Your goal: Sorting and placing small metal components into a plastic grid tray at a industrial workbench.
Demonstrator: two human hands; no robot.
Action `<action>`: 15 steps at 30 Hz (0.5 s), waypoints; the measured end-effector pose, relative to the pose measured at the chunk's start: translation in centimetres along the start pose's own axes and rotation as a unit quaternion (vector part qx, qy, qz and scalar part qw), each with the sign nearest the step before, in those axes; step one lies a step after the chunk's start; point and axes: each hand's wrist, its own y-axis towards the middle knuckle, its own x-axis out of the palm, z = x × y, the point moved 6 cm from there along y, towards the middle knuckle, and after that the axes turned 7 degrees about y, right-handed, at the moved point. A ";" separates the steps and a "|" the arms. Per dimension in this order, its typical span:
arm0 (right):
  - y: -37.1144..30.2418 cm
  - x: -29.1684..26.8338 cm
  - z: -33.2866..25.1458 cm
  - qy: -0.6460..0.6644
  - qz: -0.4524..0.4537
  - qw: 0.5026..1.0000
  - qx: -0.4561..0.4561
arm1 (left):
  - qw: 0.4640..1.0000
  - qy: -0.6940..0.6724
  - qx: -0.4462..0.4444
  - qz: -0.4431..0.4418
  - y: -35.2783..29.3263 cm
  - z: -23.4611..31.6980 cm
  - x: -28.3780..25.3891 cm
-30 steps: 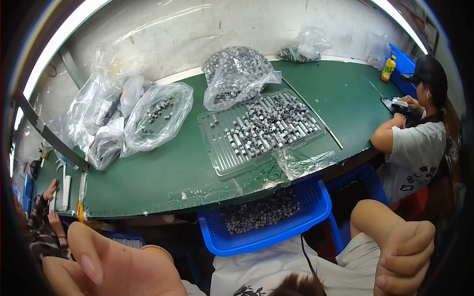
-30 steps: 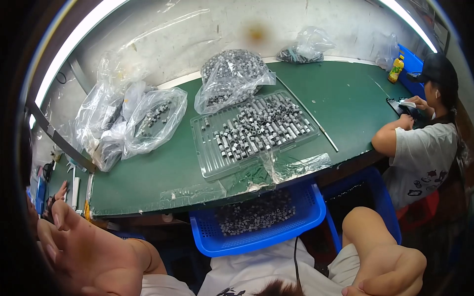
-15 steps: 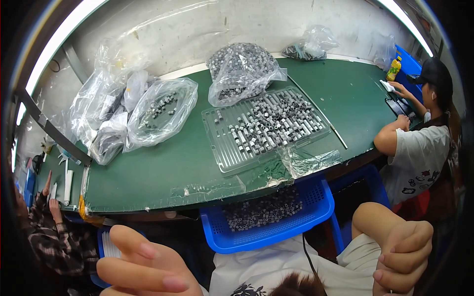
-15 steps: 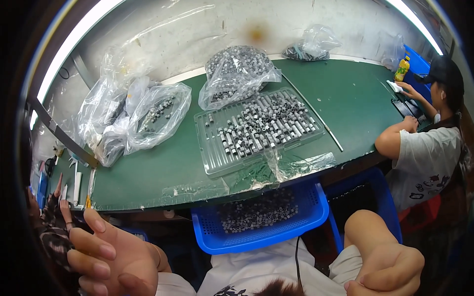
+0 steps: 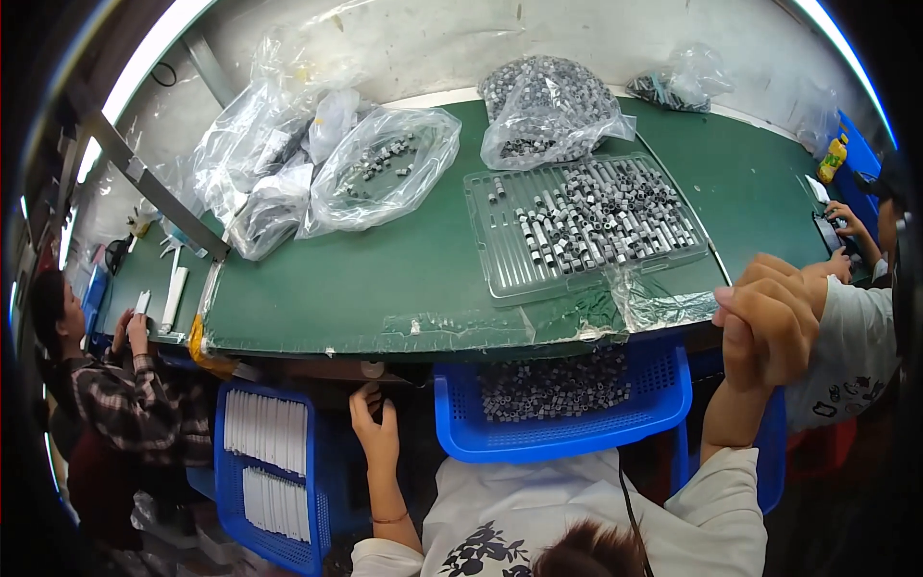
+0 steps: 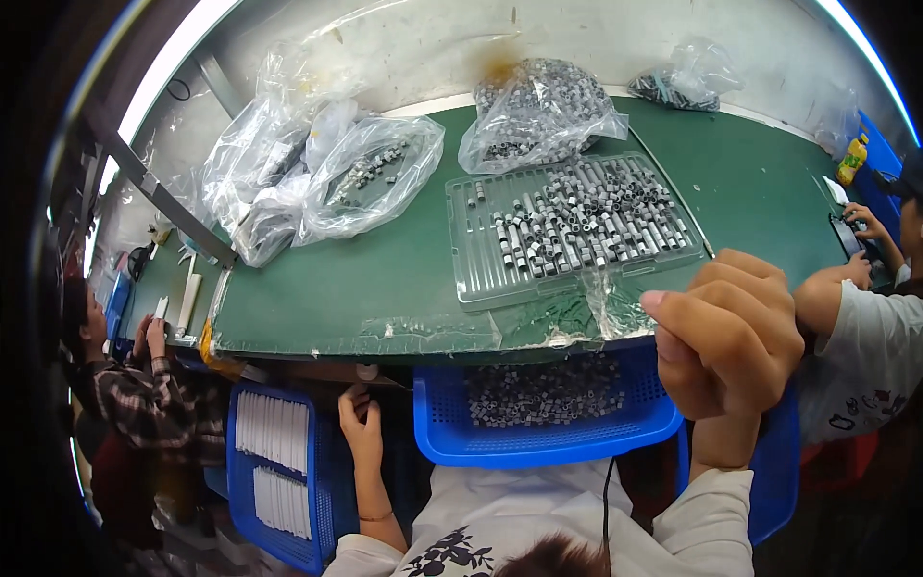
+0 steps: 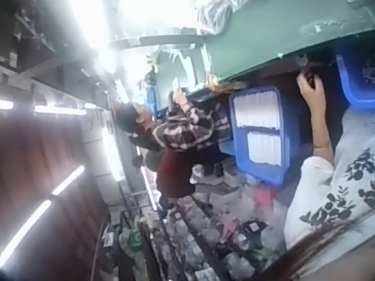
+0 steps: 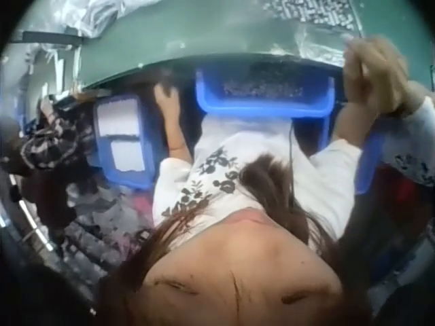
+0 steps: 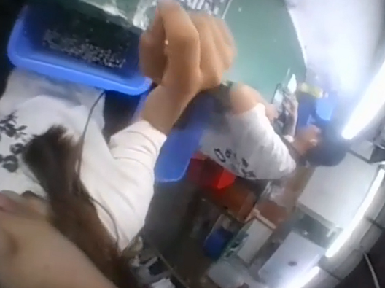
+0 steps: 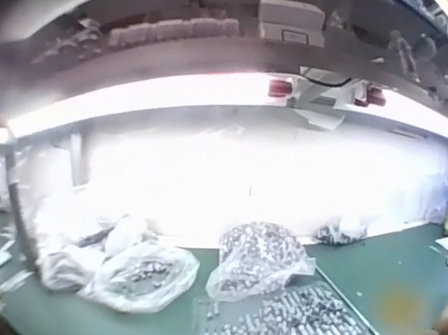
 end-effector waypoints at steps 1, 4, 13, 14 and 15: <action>-0.5 1.4 0.8 0.020 -0.018 0.999 0.018 | 0.999 0.032 0.009 -0.015 0.0 -1.6 1.1; -2.0 3.7 2.1 0.067 -0.059 0.995 0.046 | 0.979 0.165 0.113 -0.029 0.3 -2.3 3.6; -8.2 5.4 6.5 0.052 -0.068 0.979 0.184 | 0.955 0.288 0.068 0.001 1.9 -4.7 8.2; -9.3 5.6 7.1 0.054 -0.065 0.973 0.213 | 0.958 0.278 0.071 0.004 2.0 -4.9 8.2; -10.4 5.8 7.7 0.057 -0.062 0.967 0.242 | 0.960 0.269 0.075 0.007 2.1 -5.1 8.2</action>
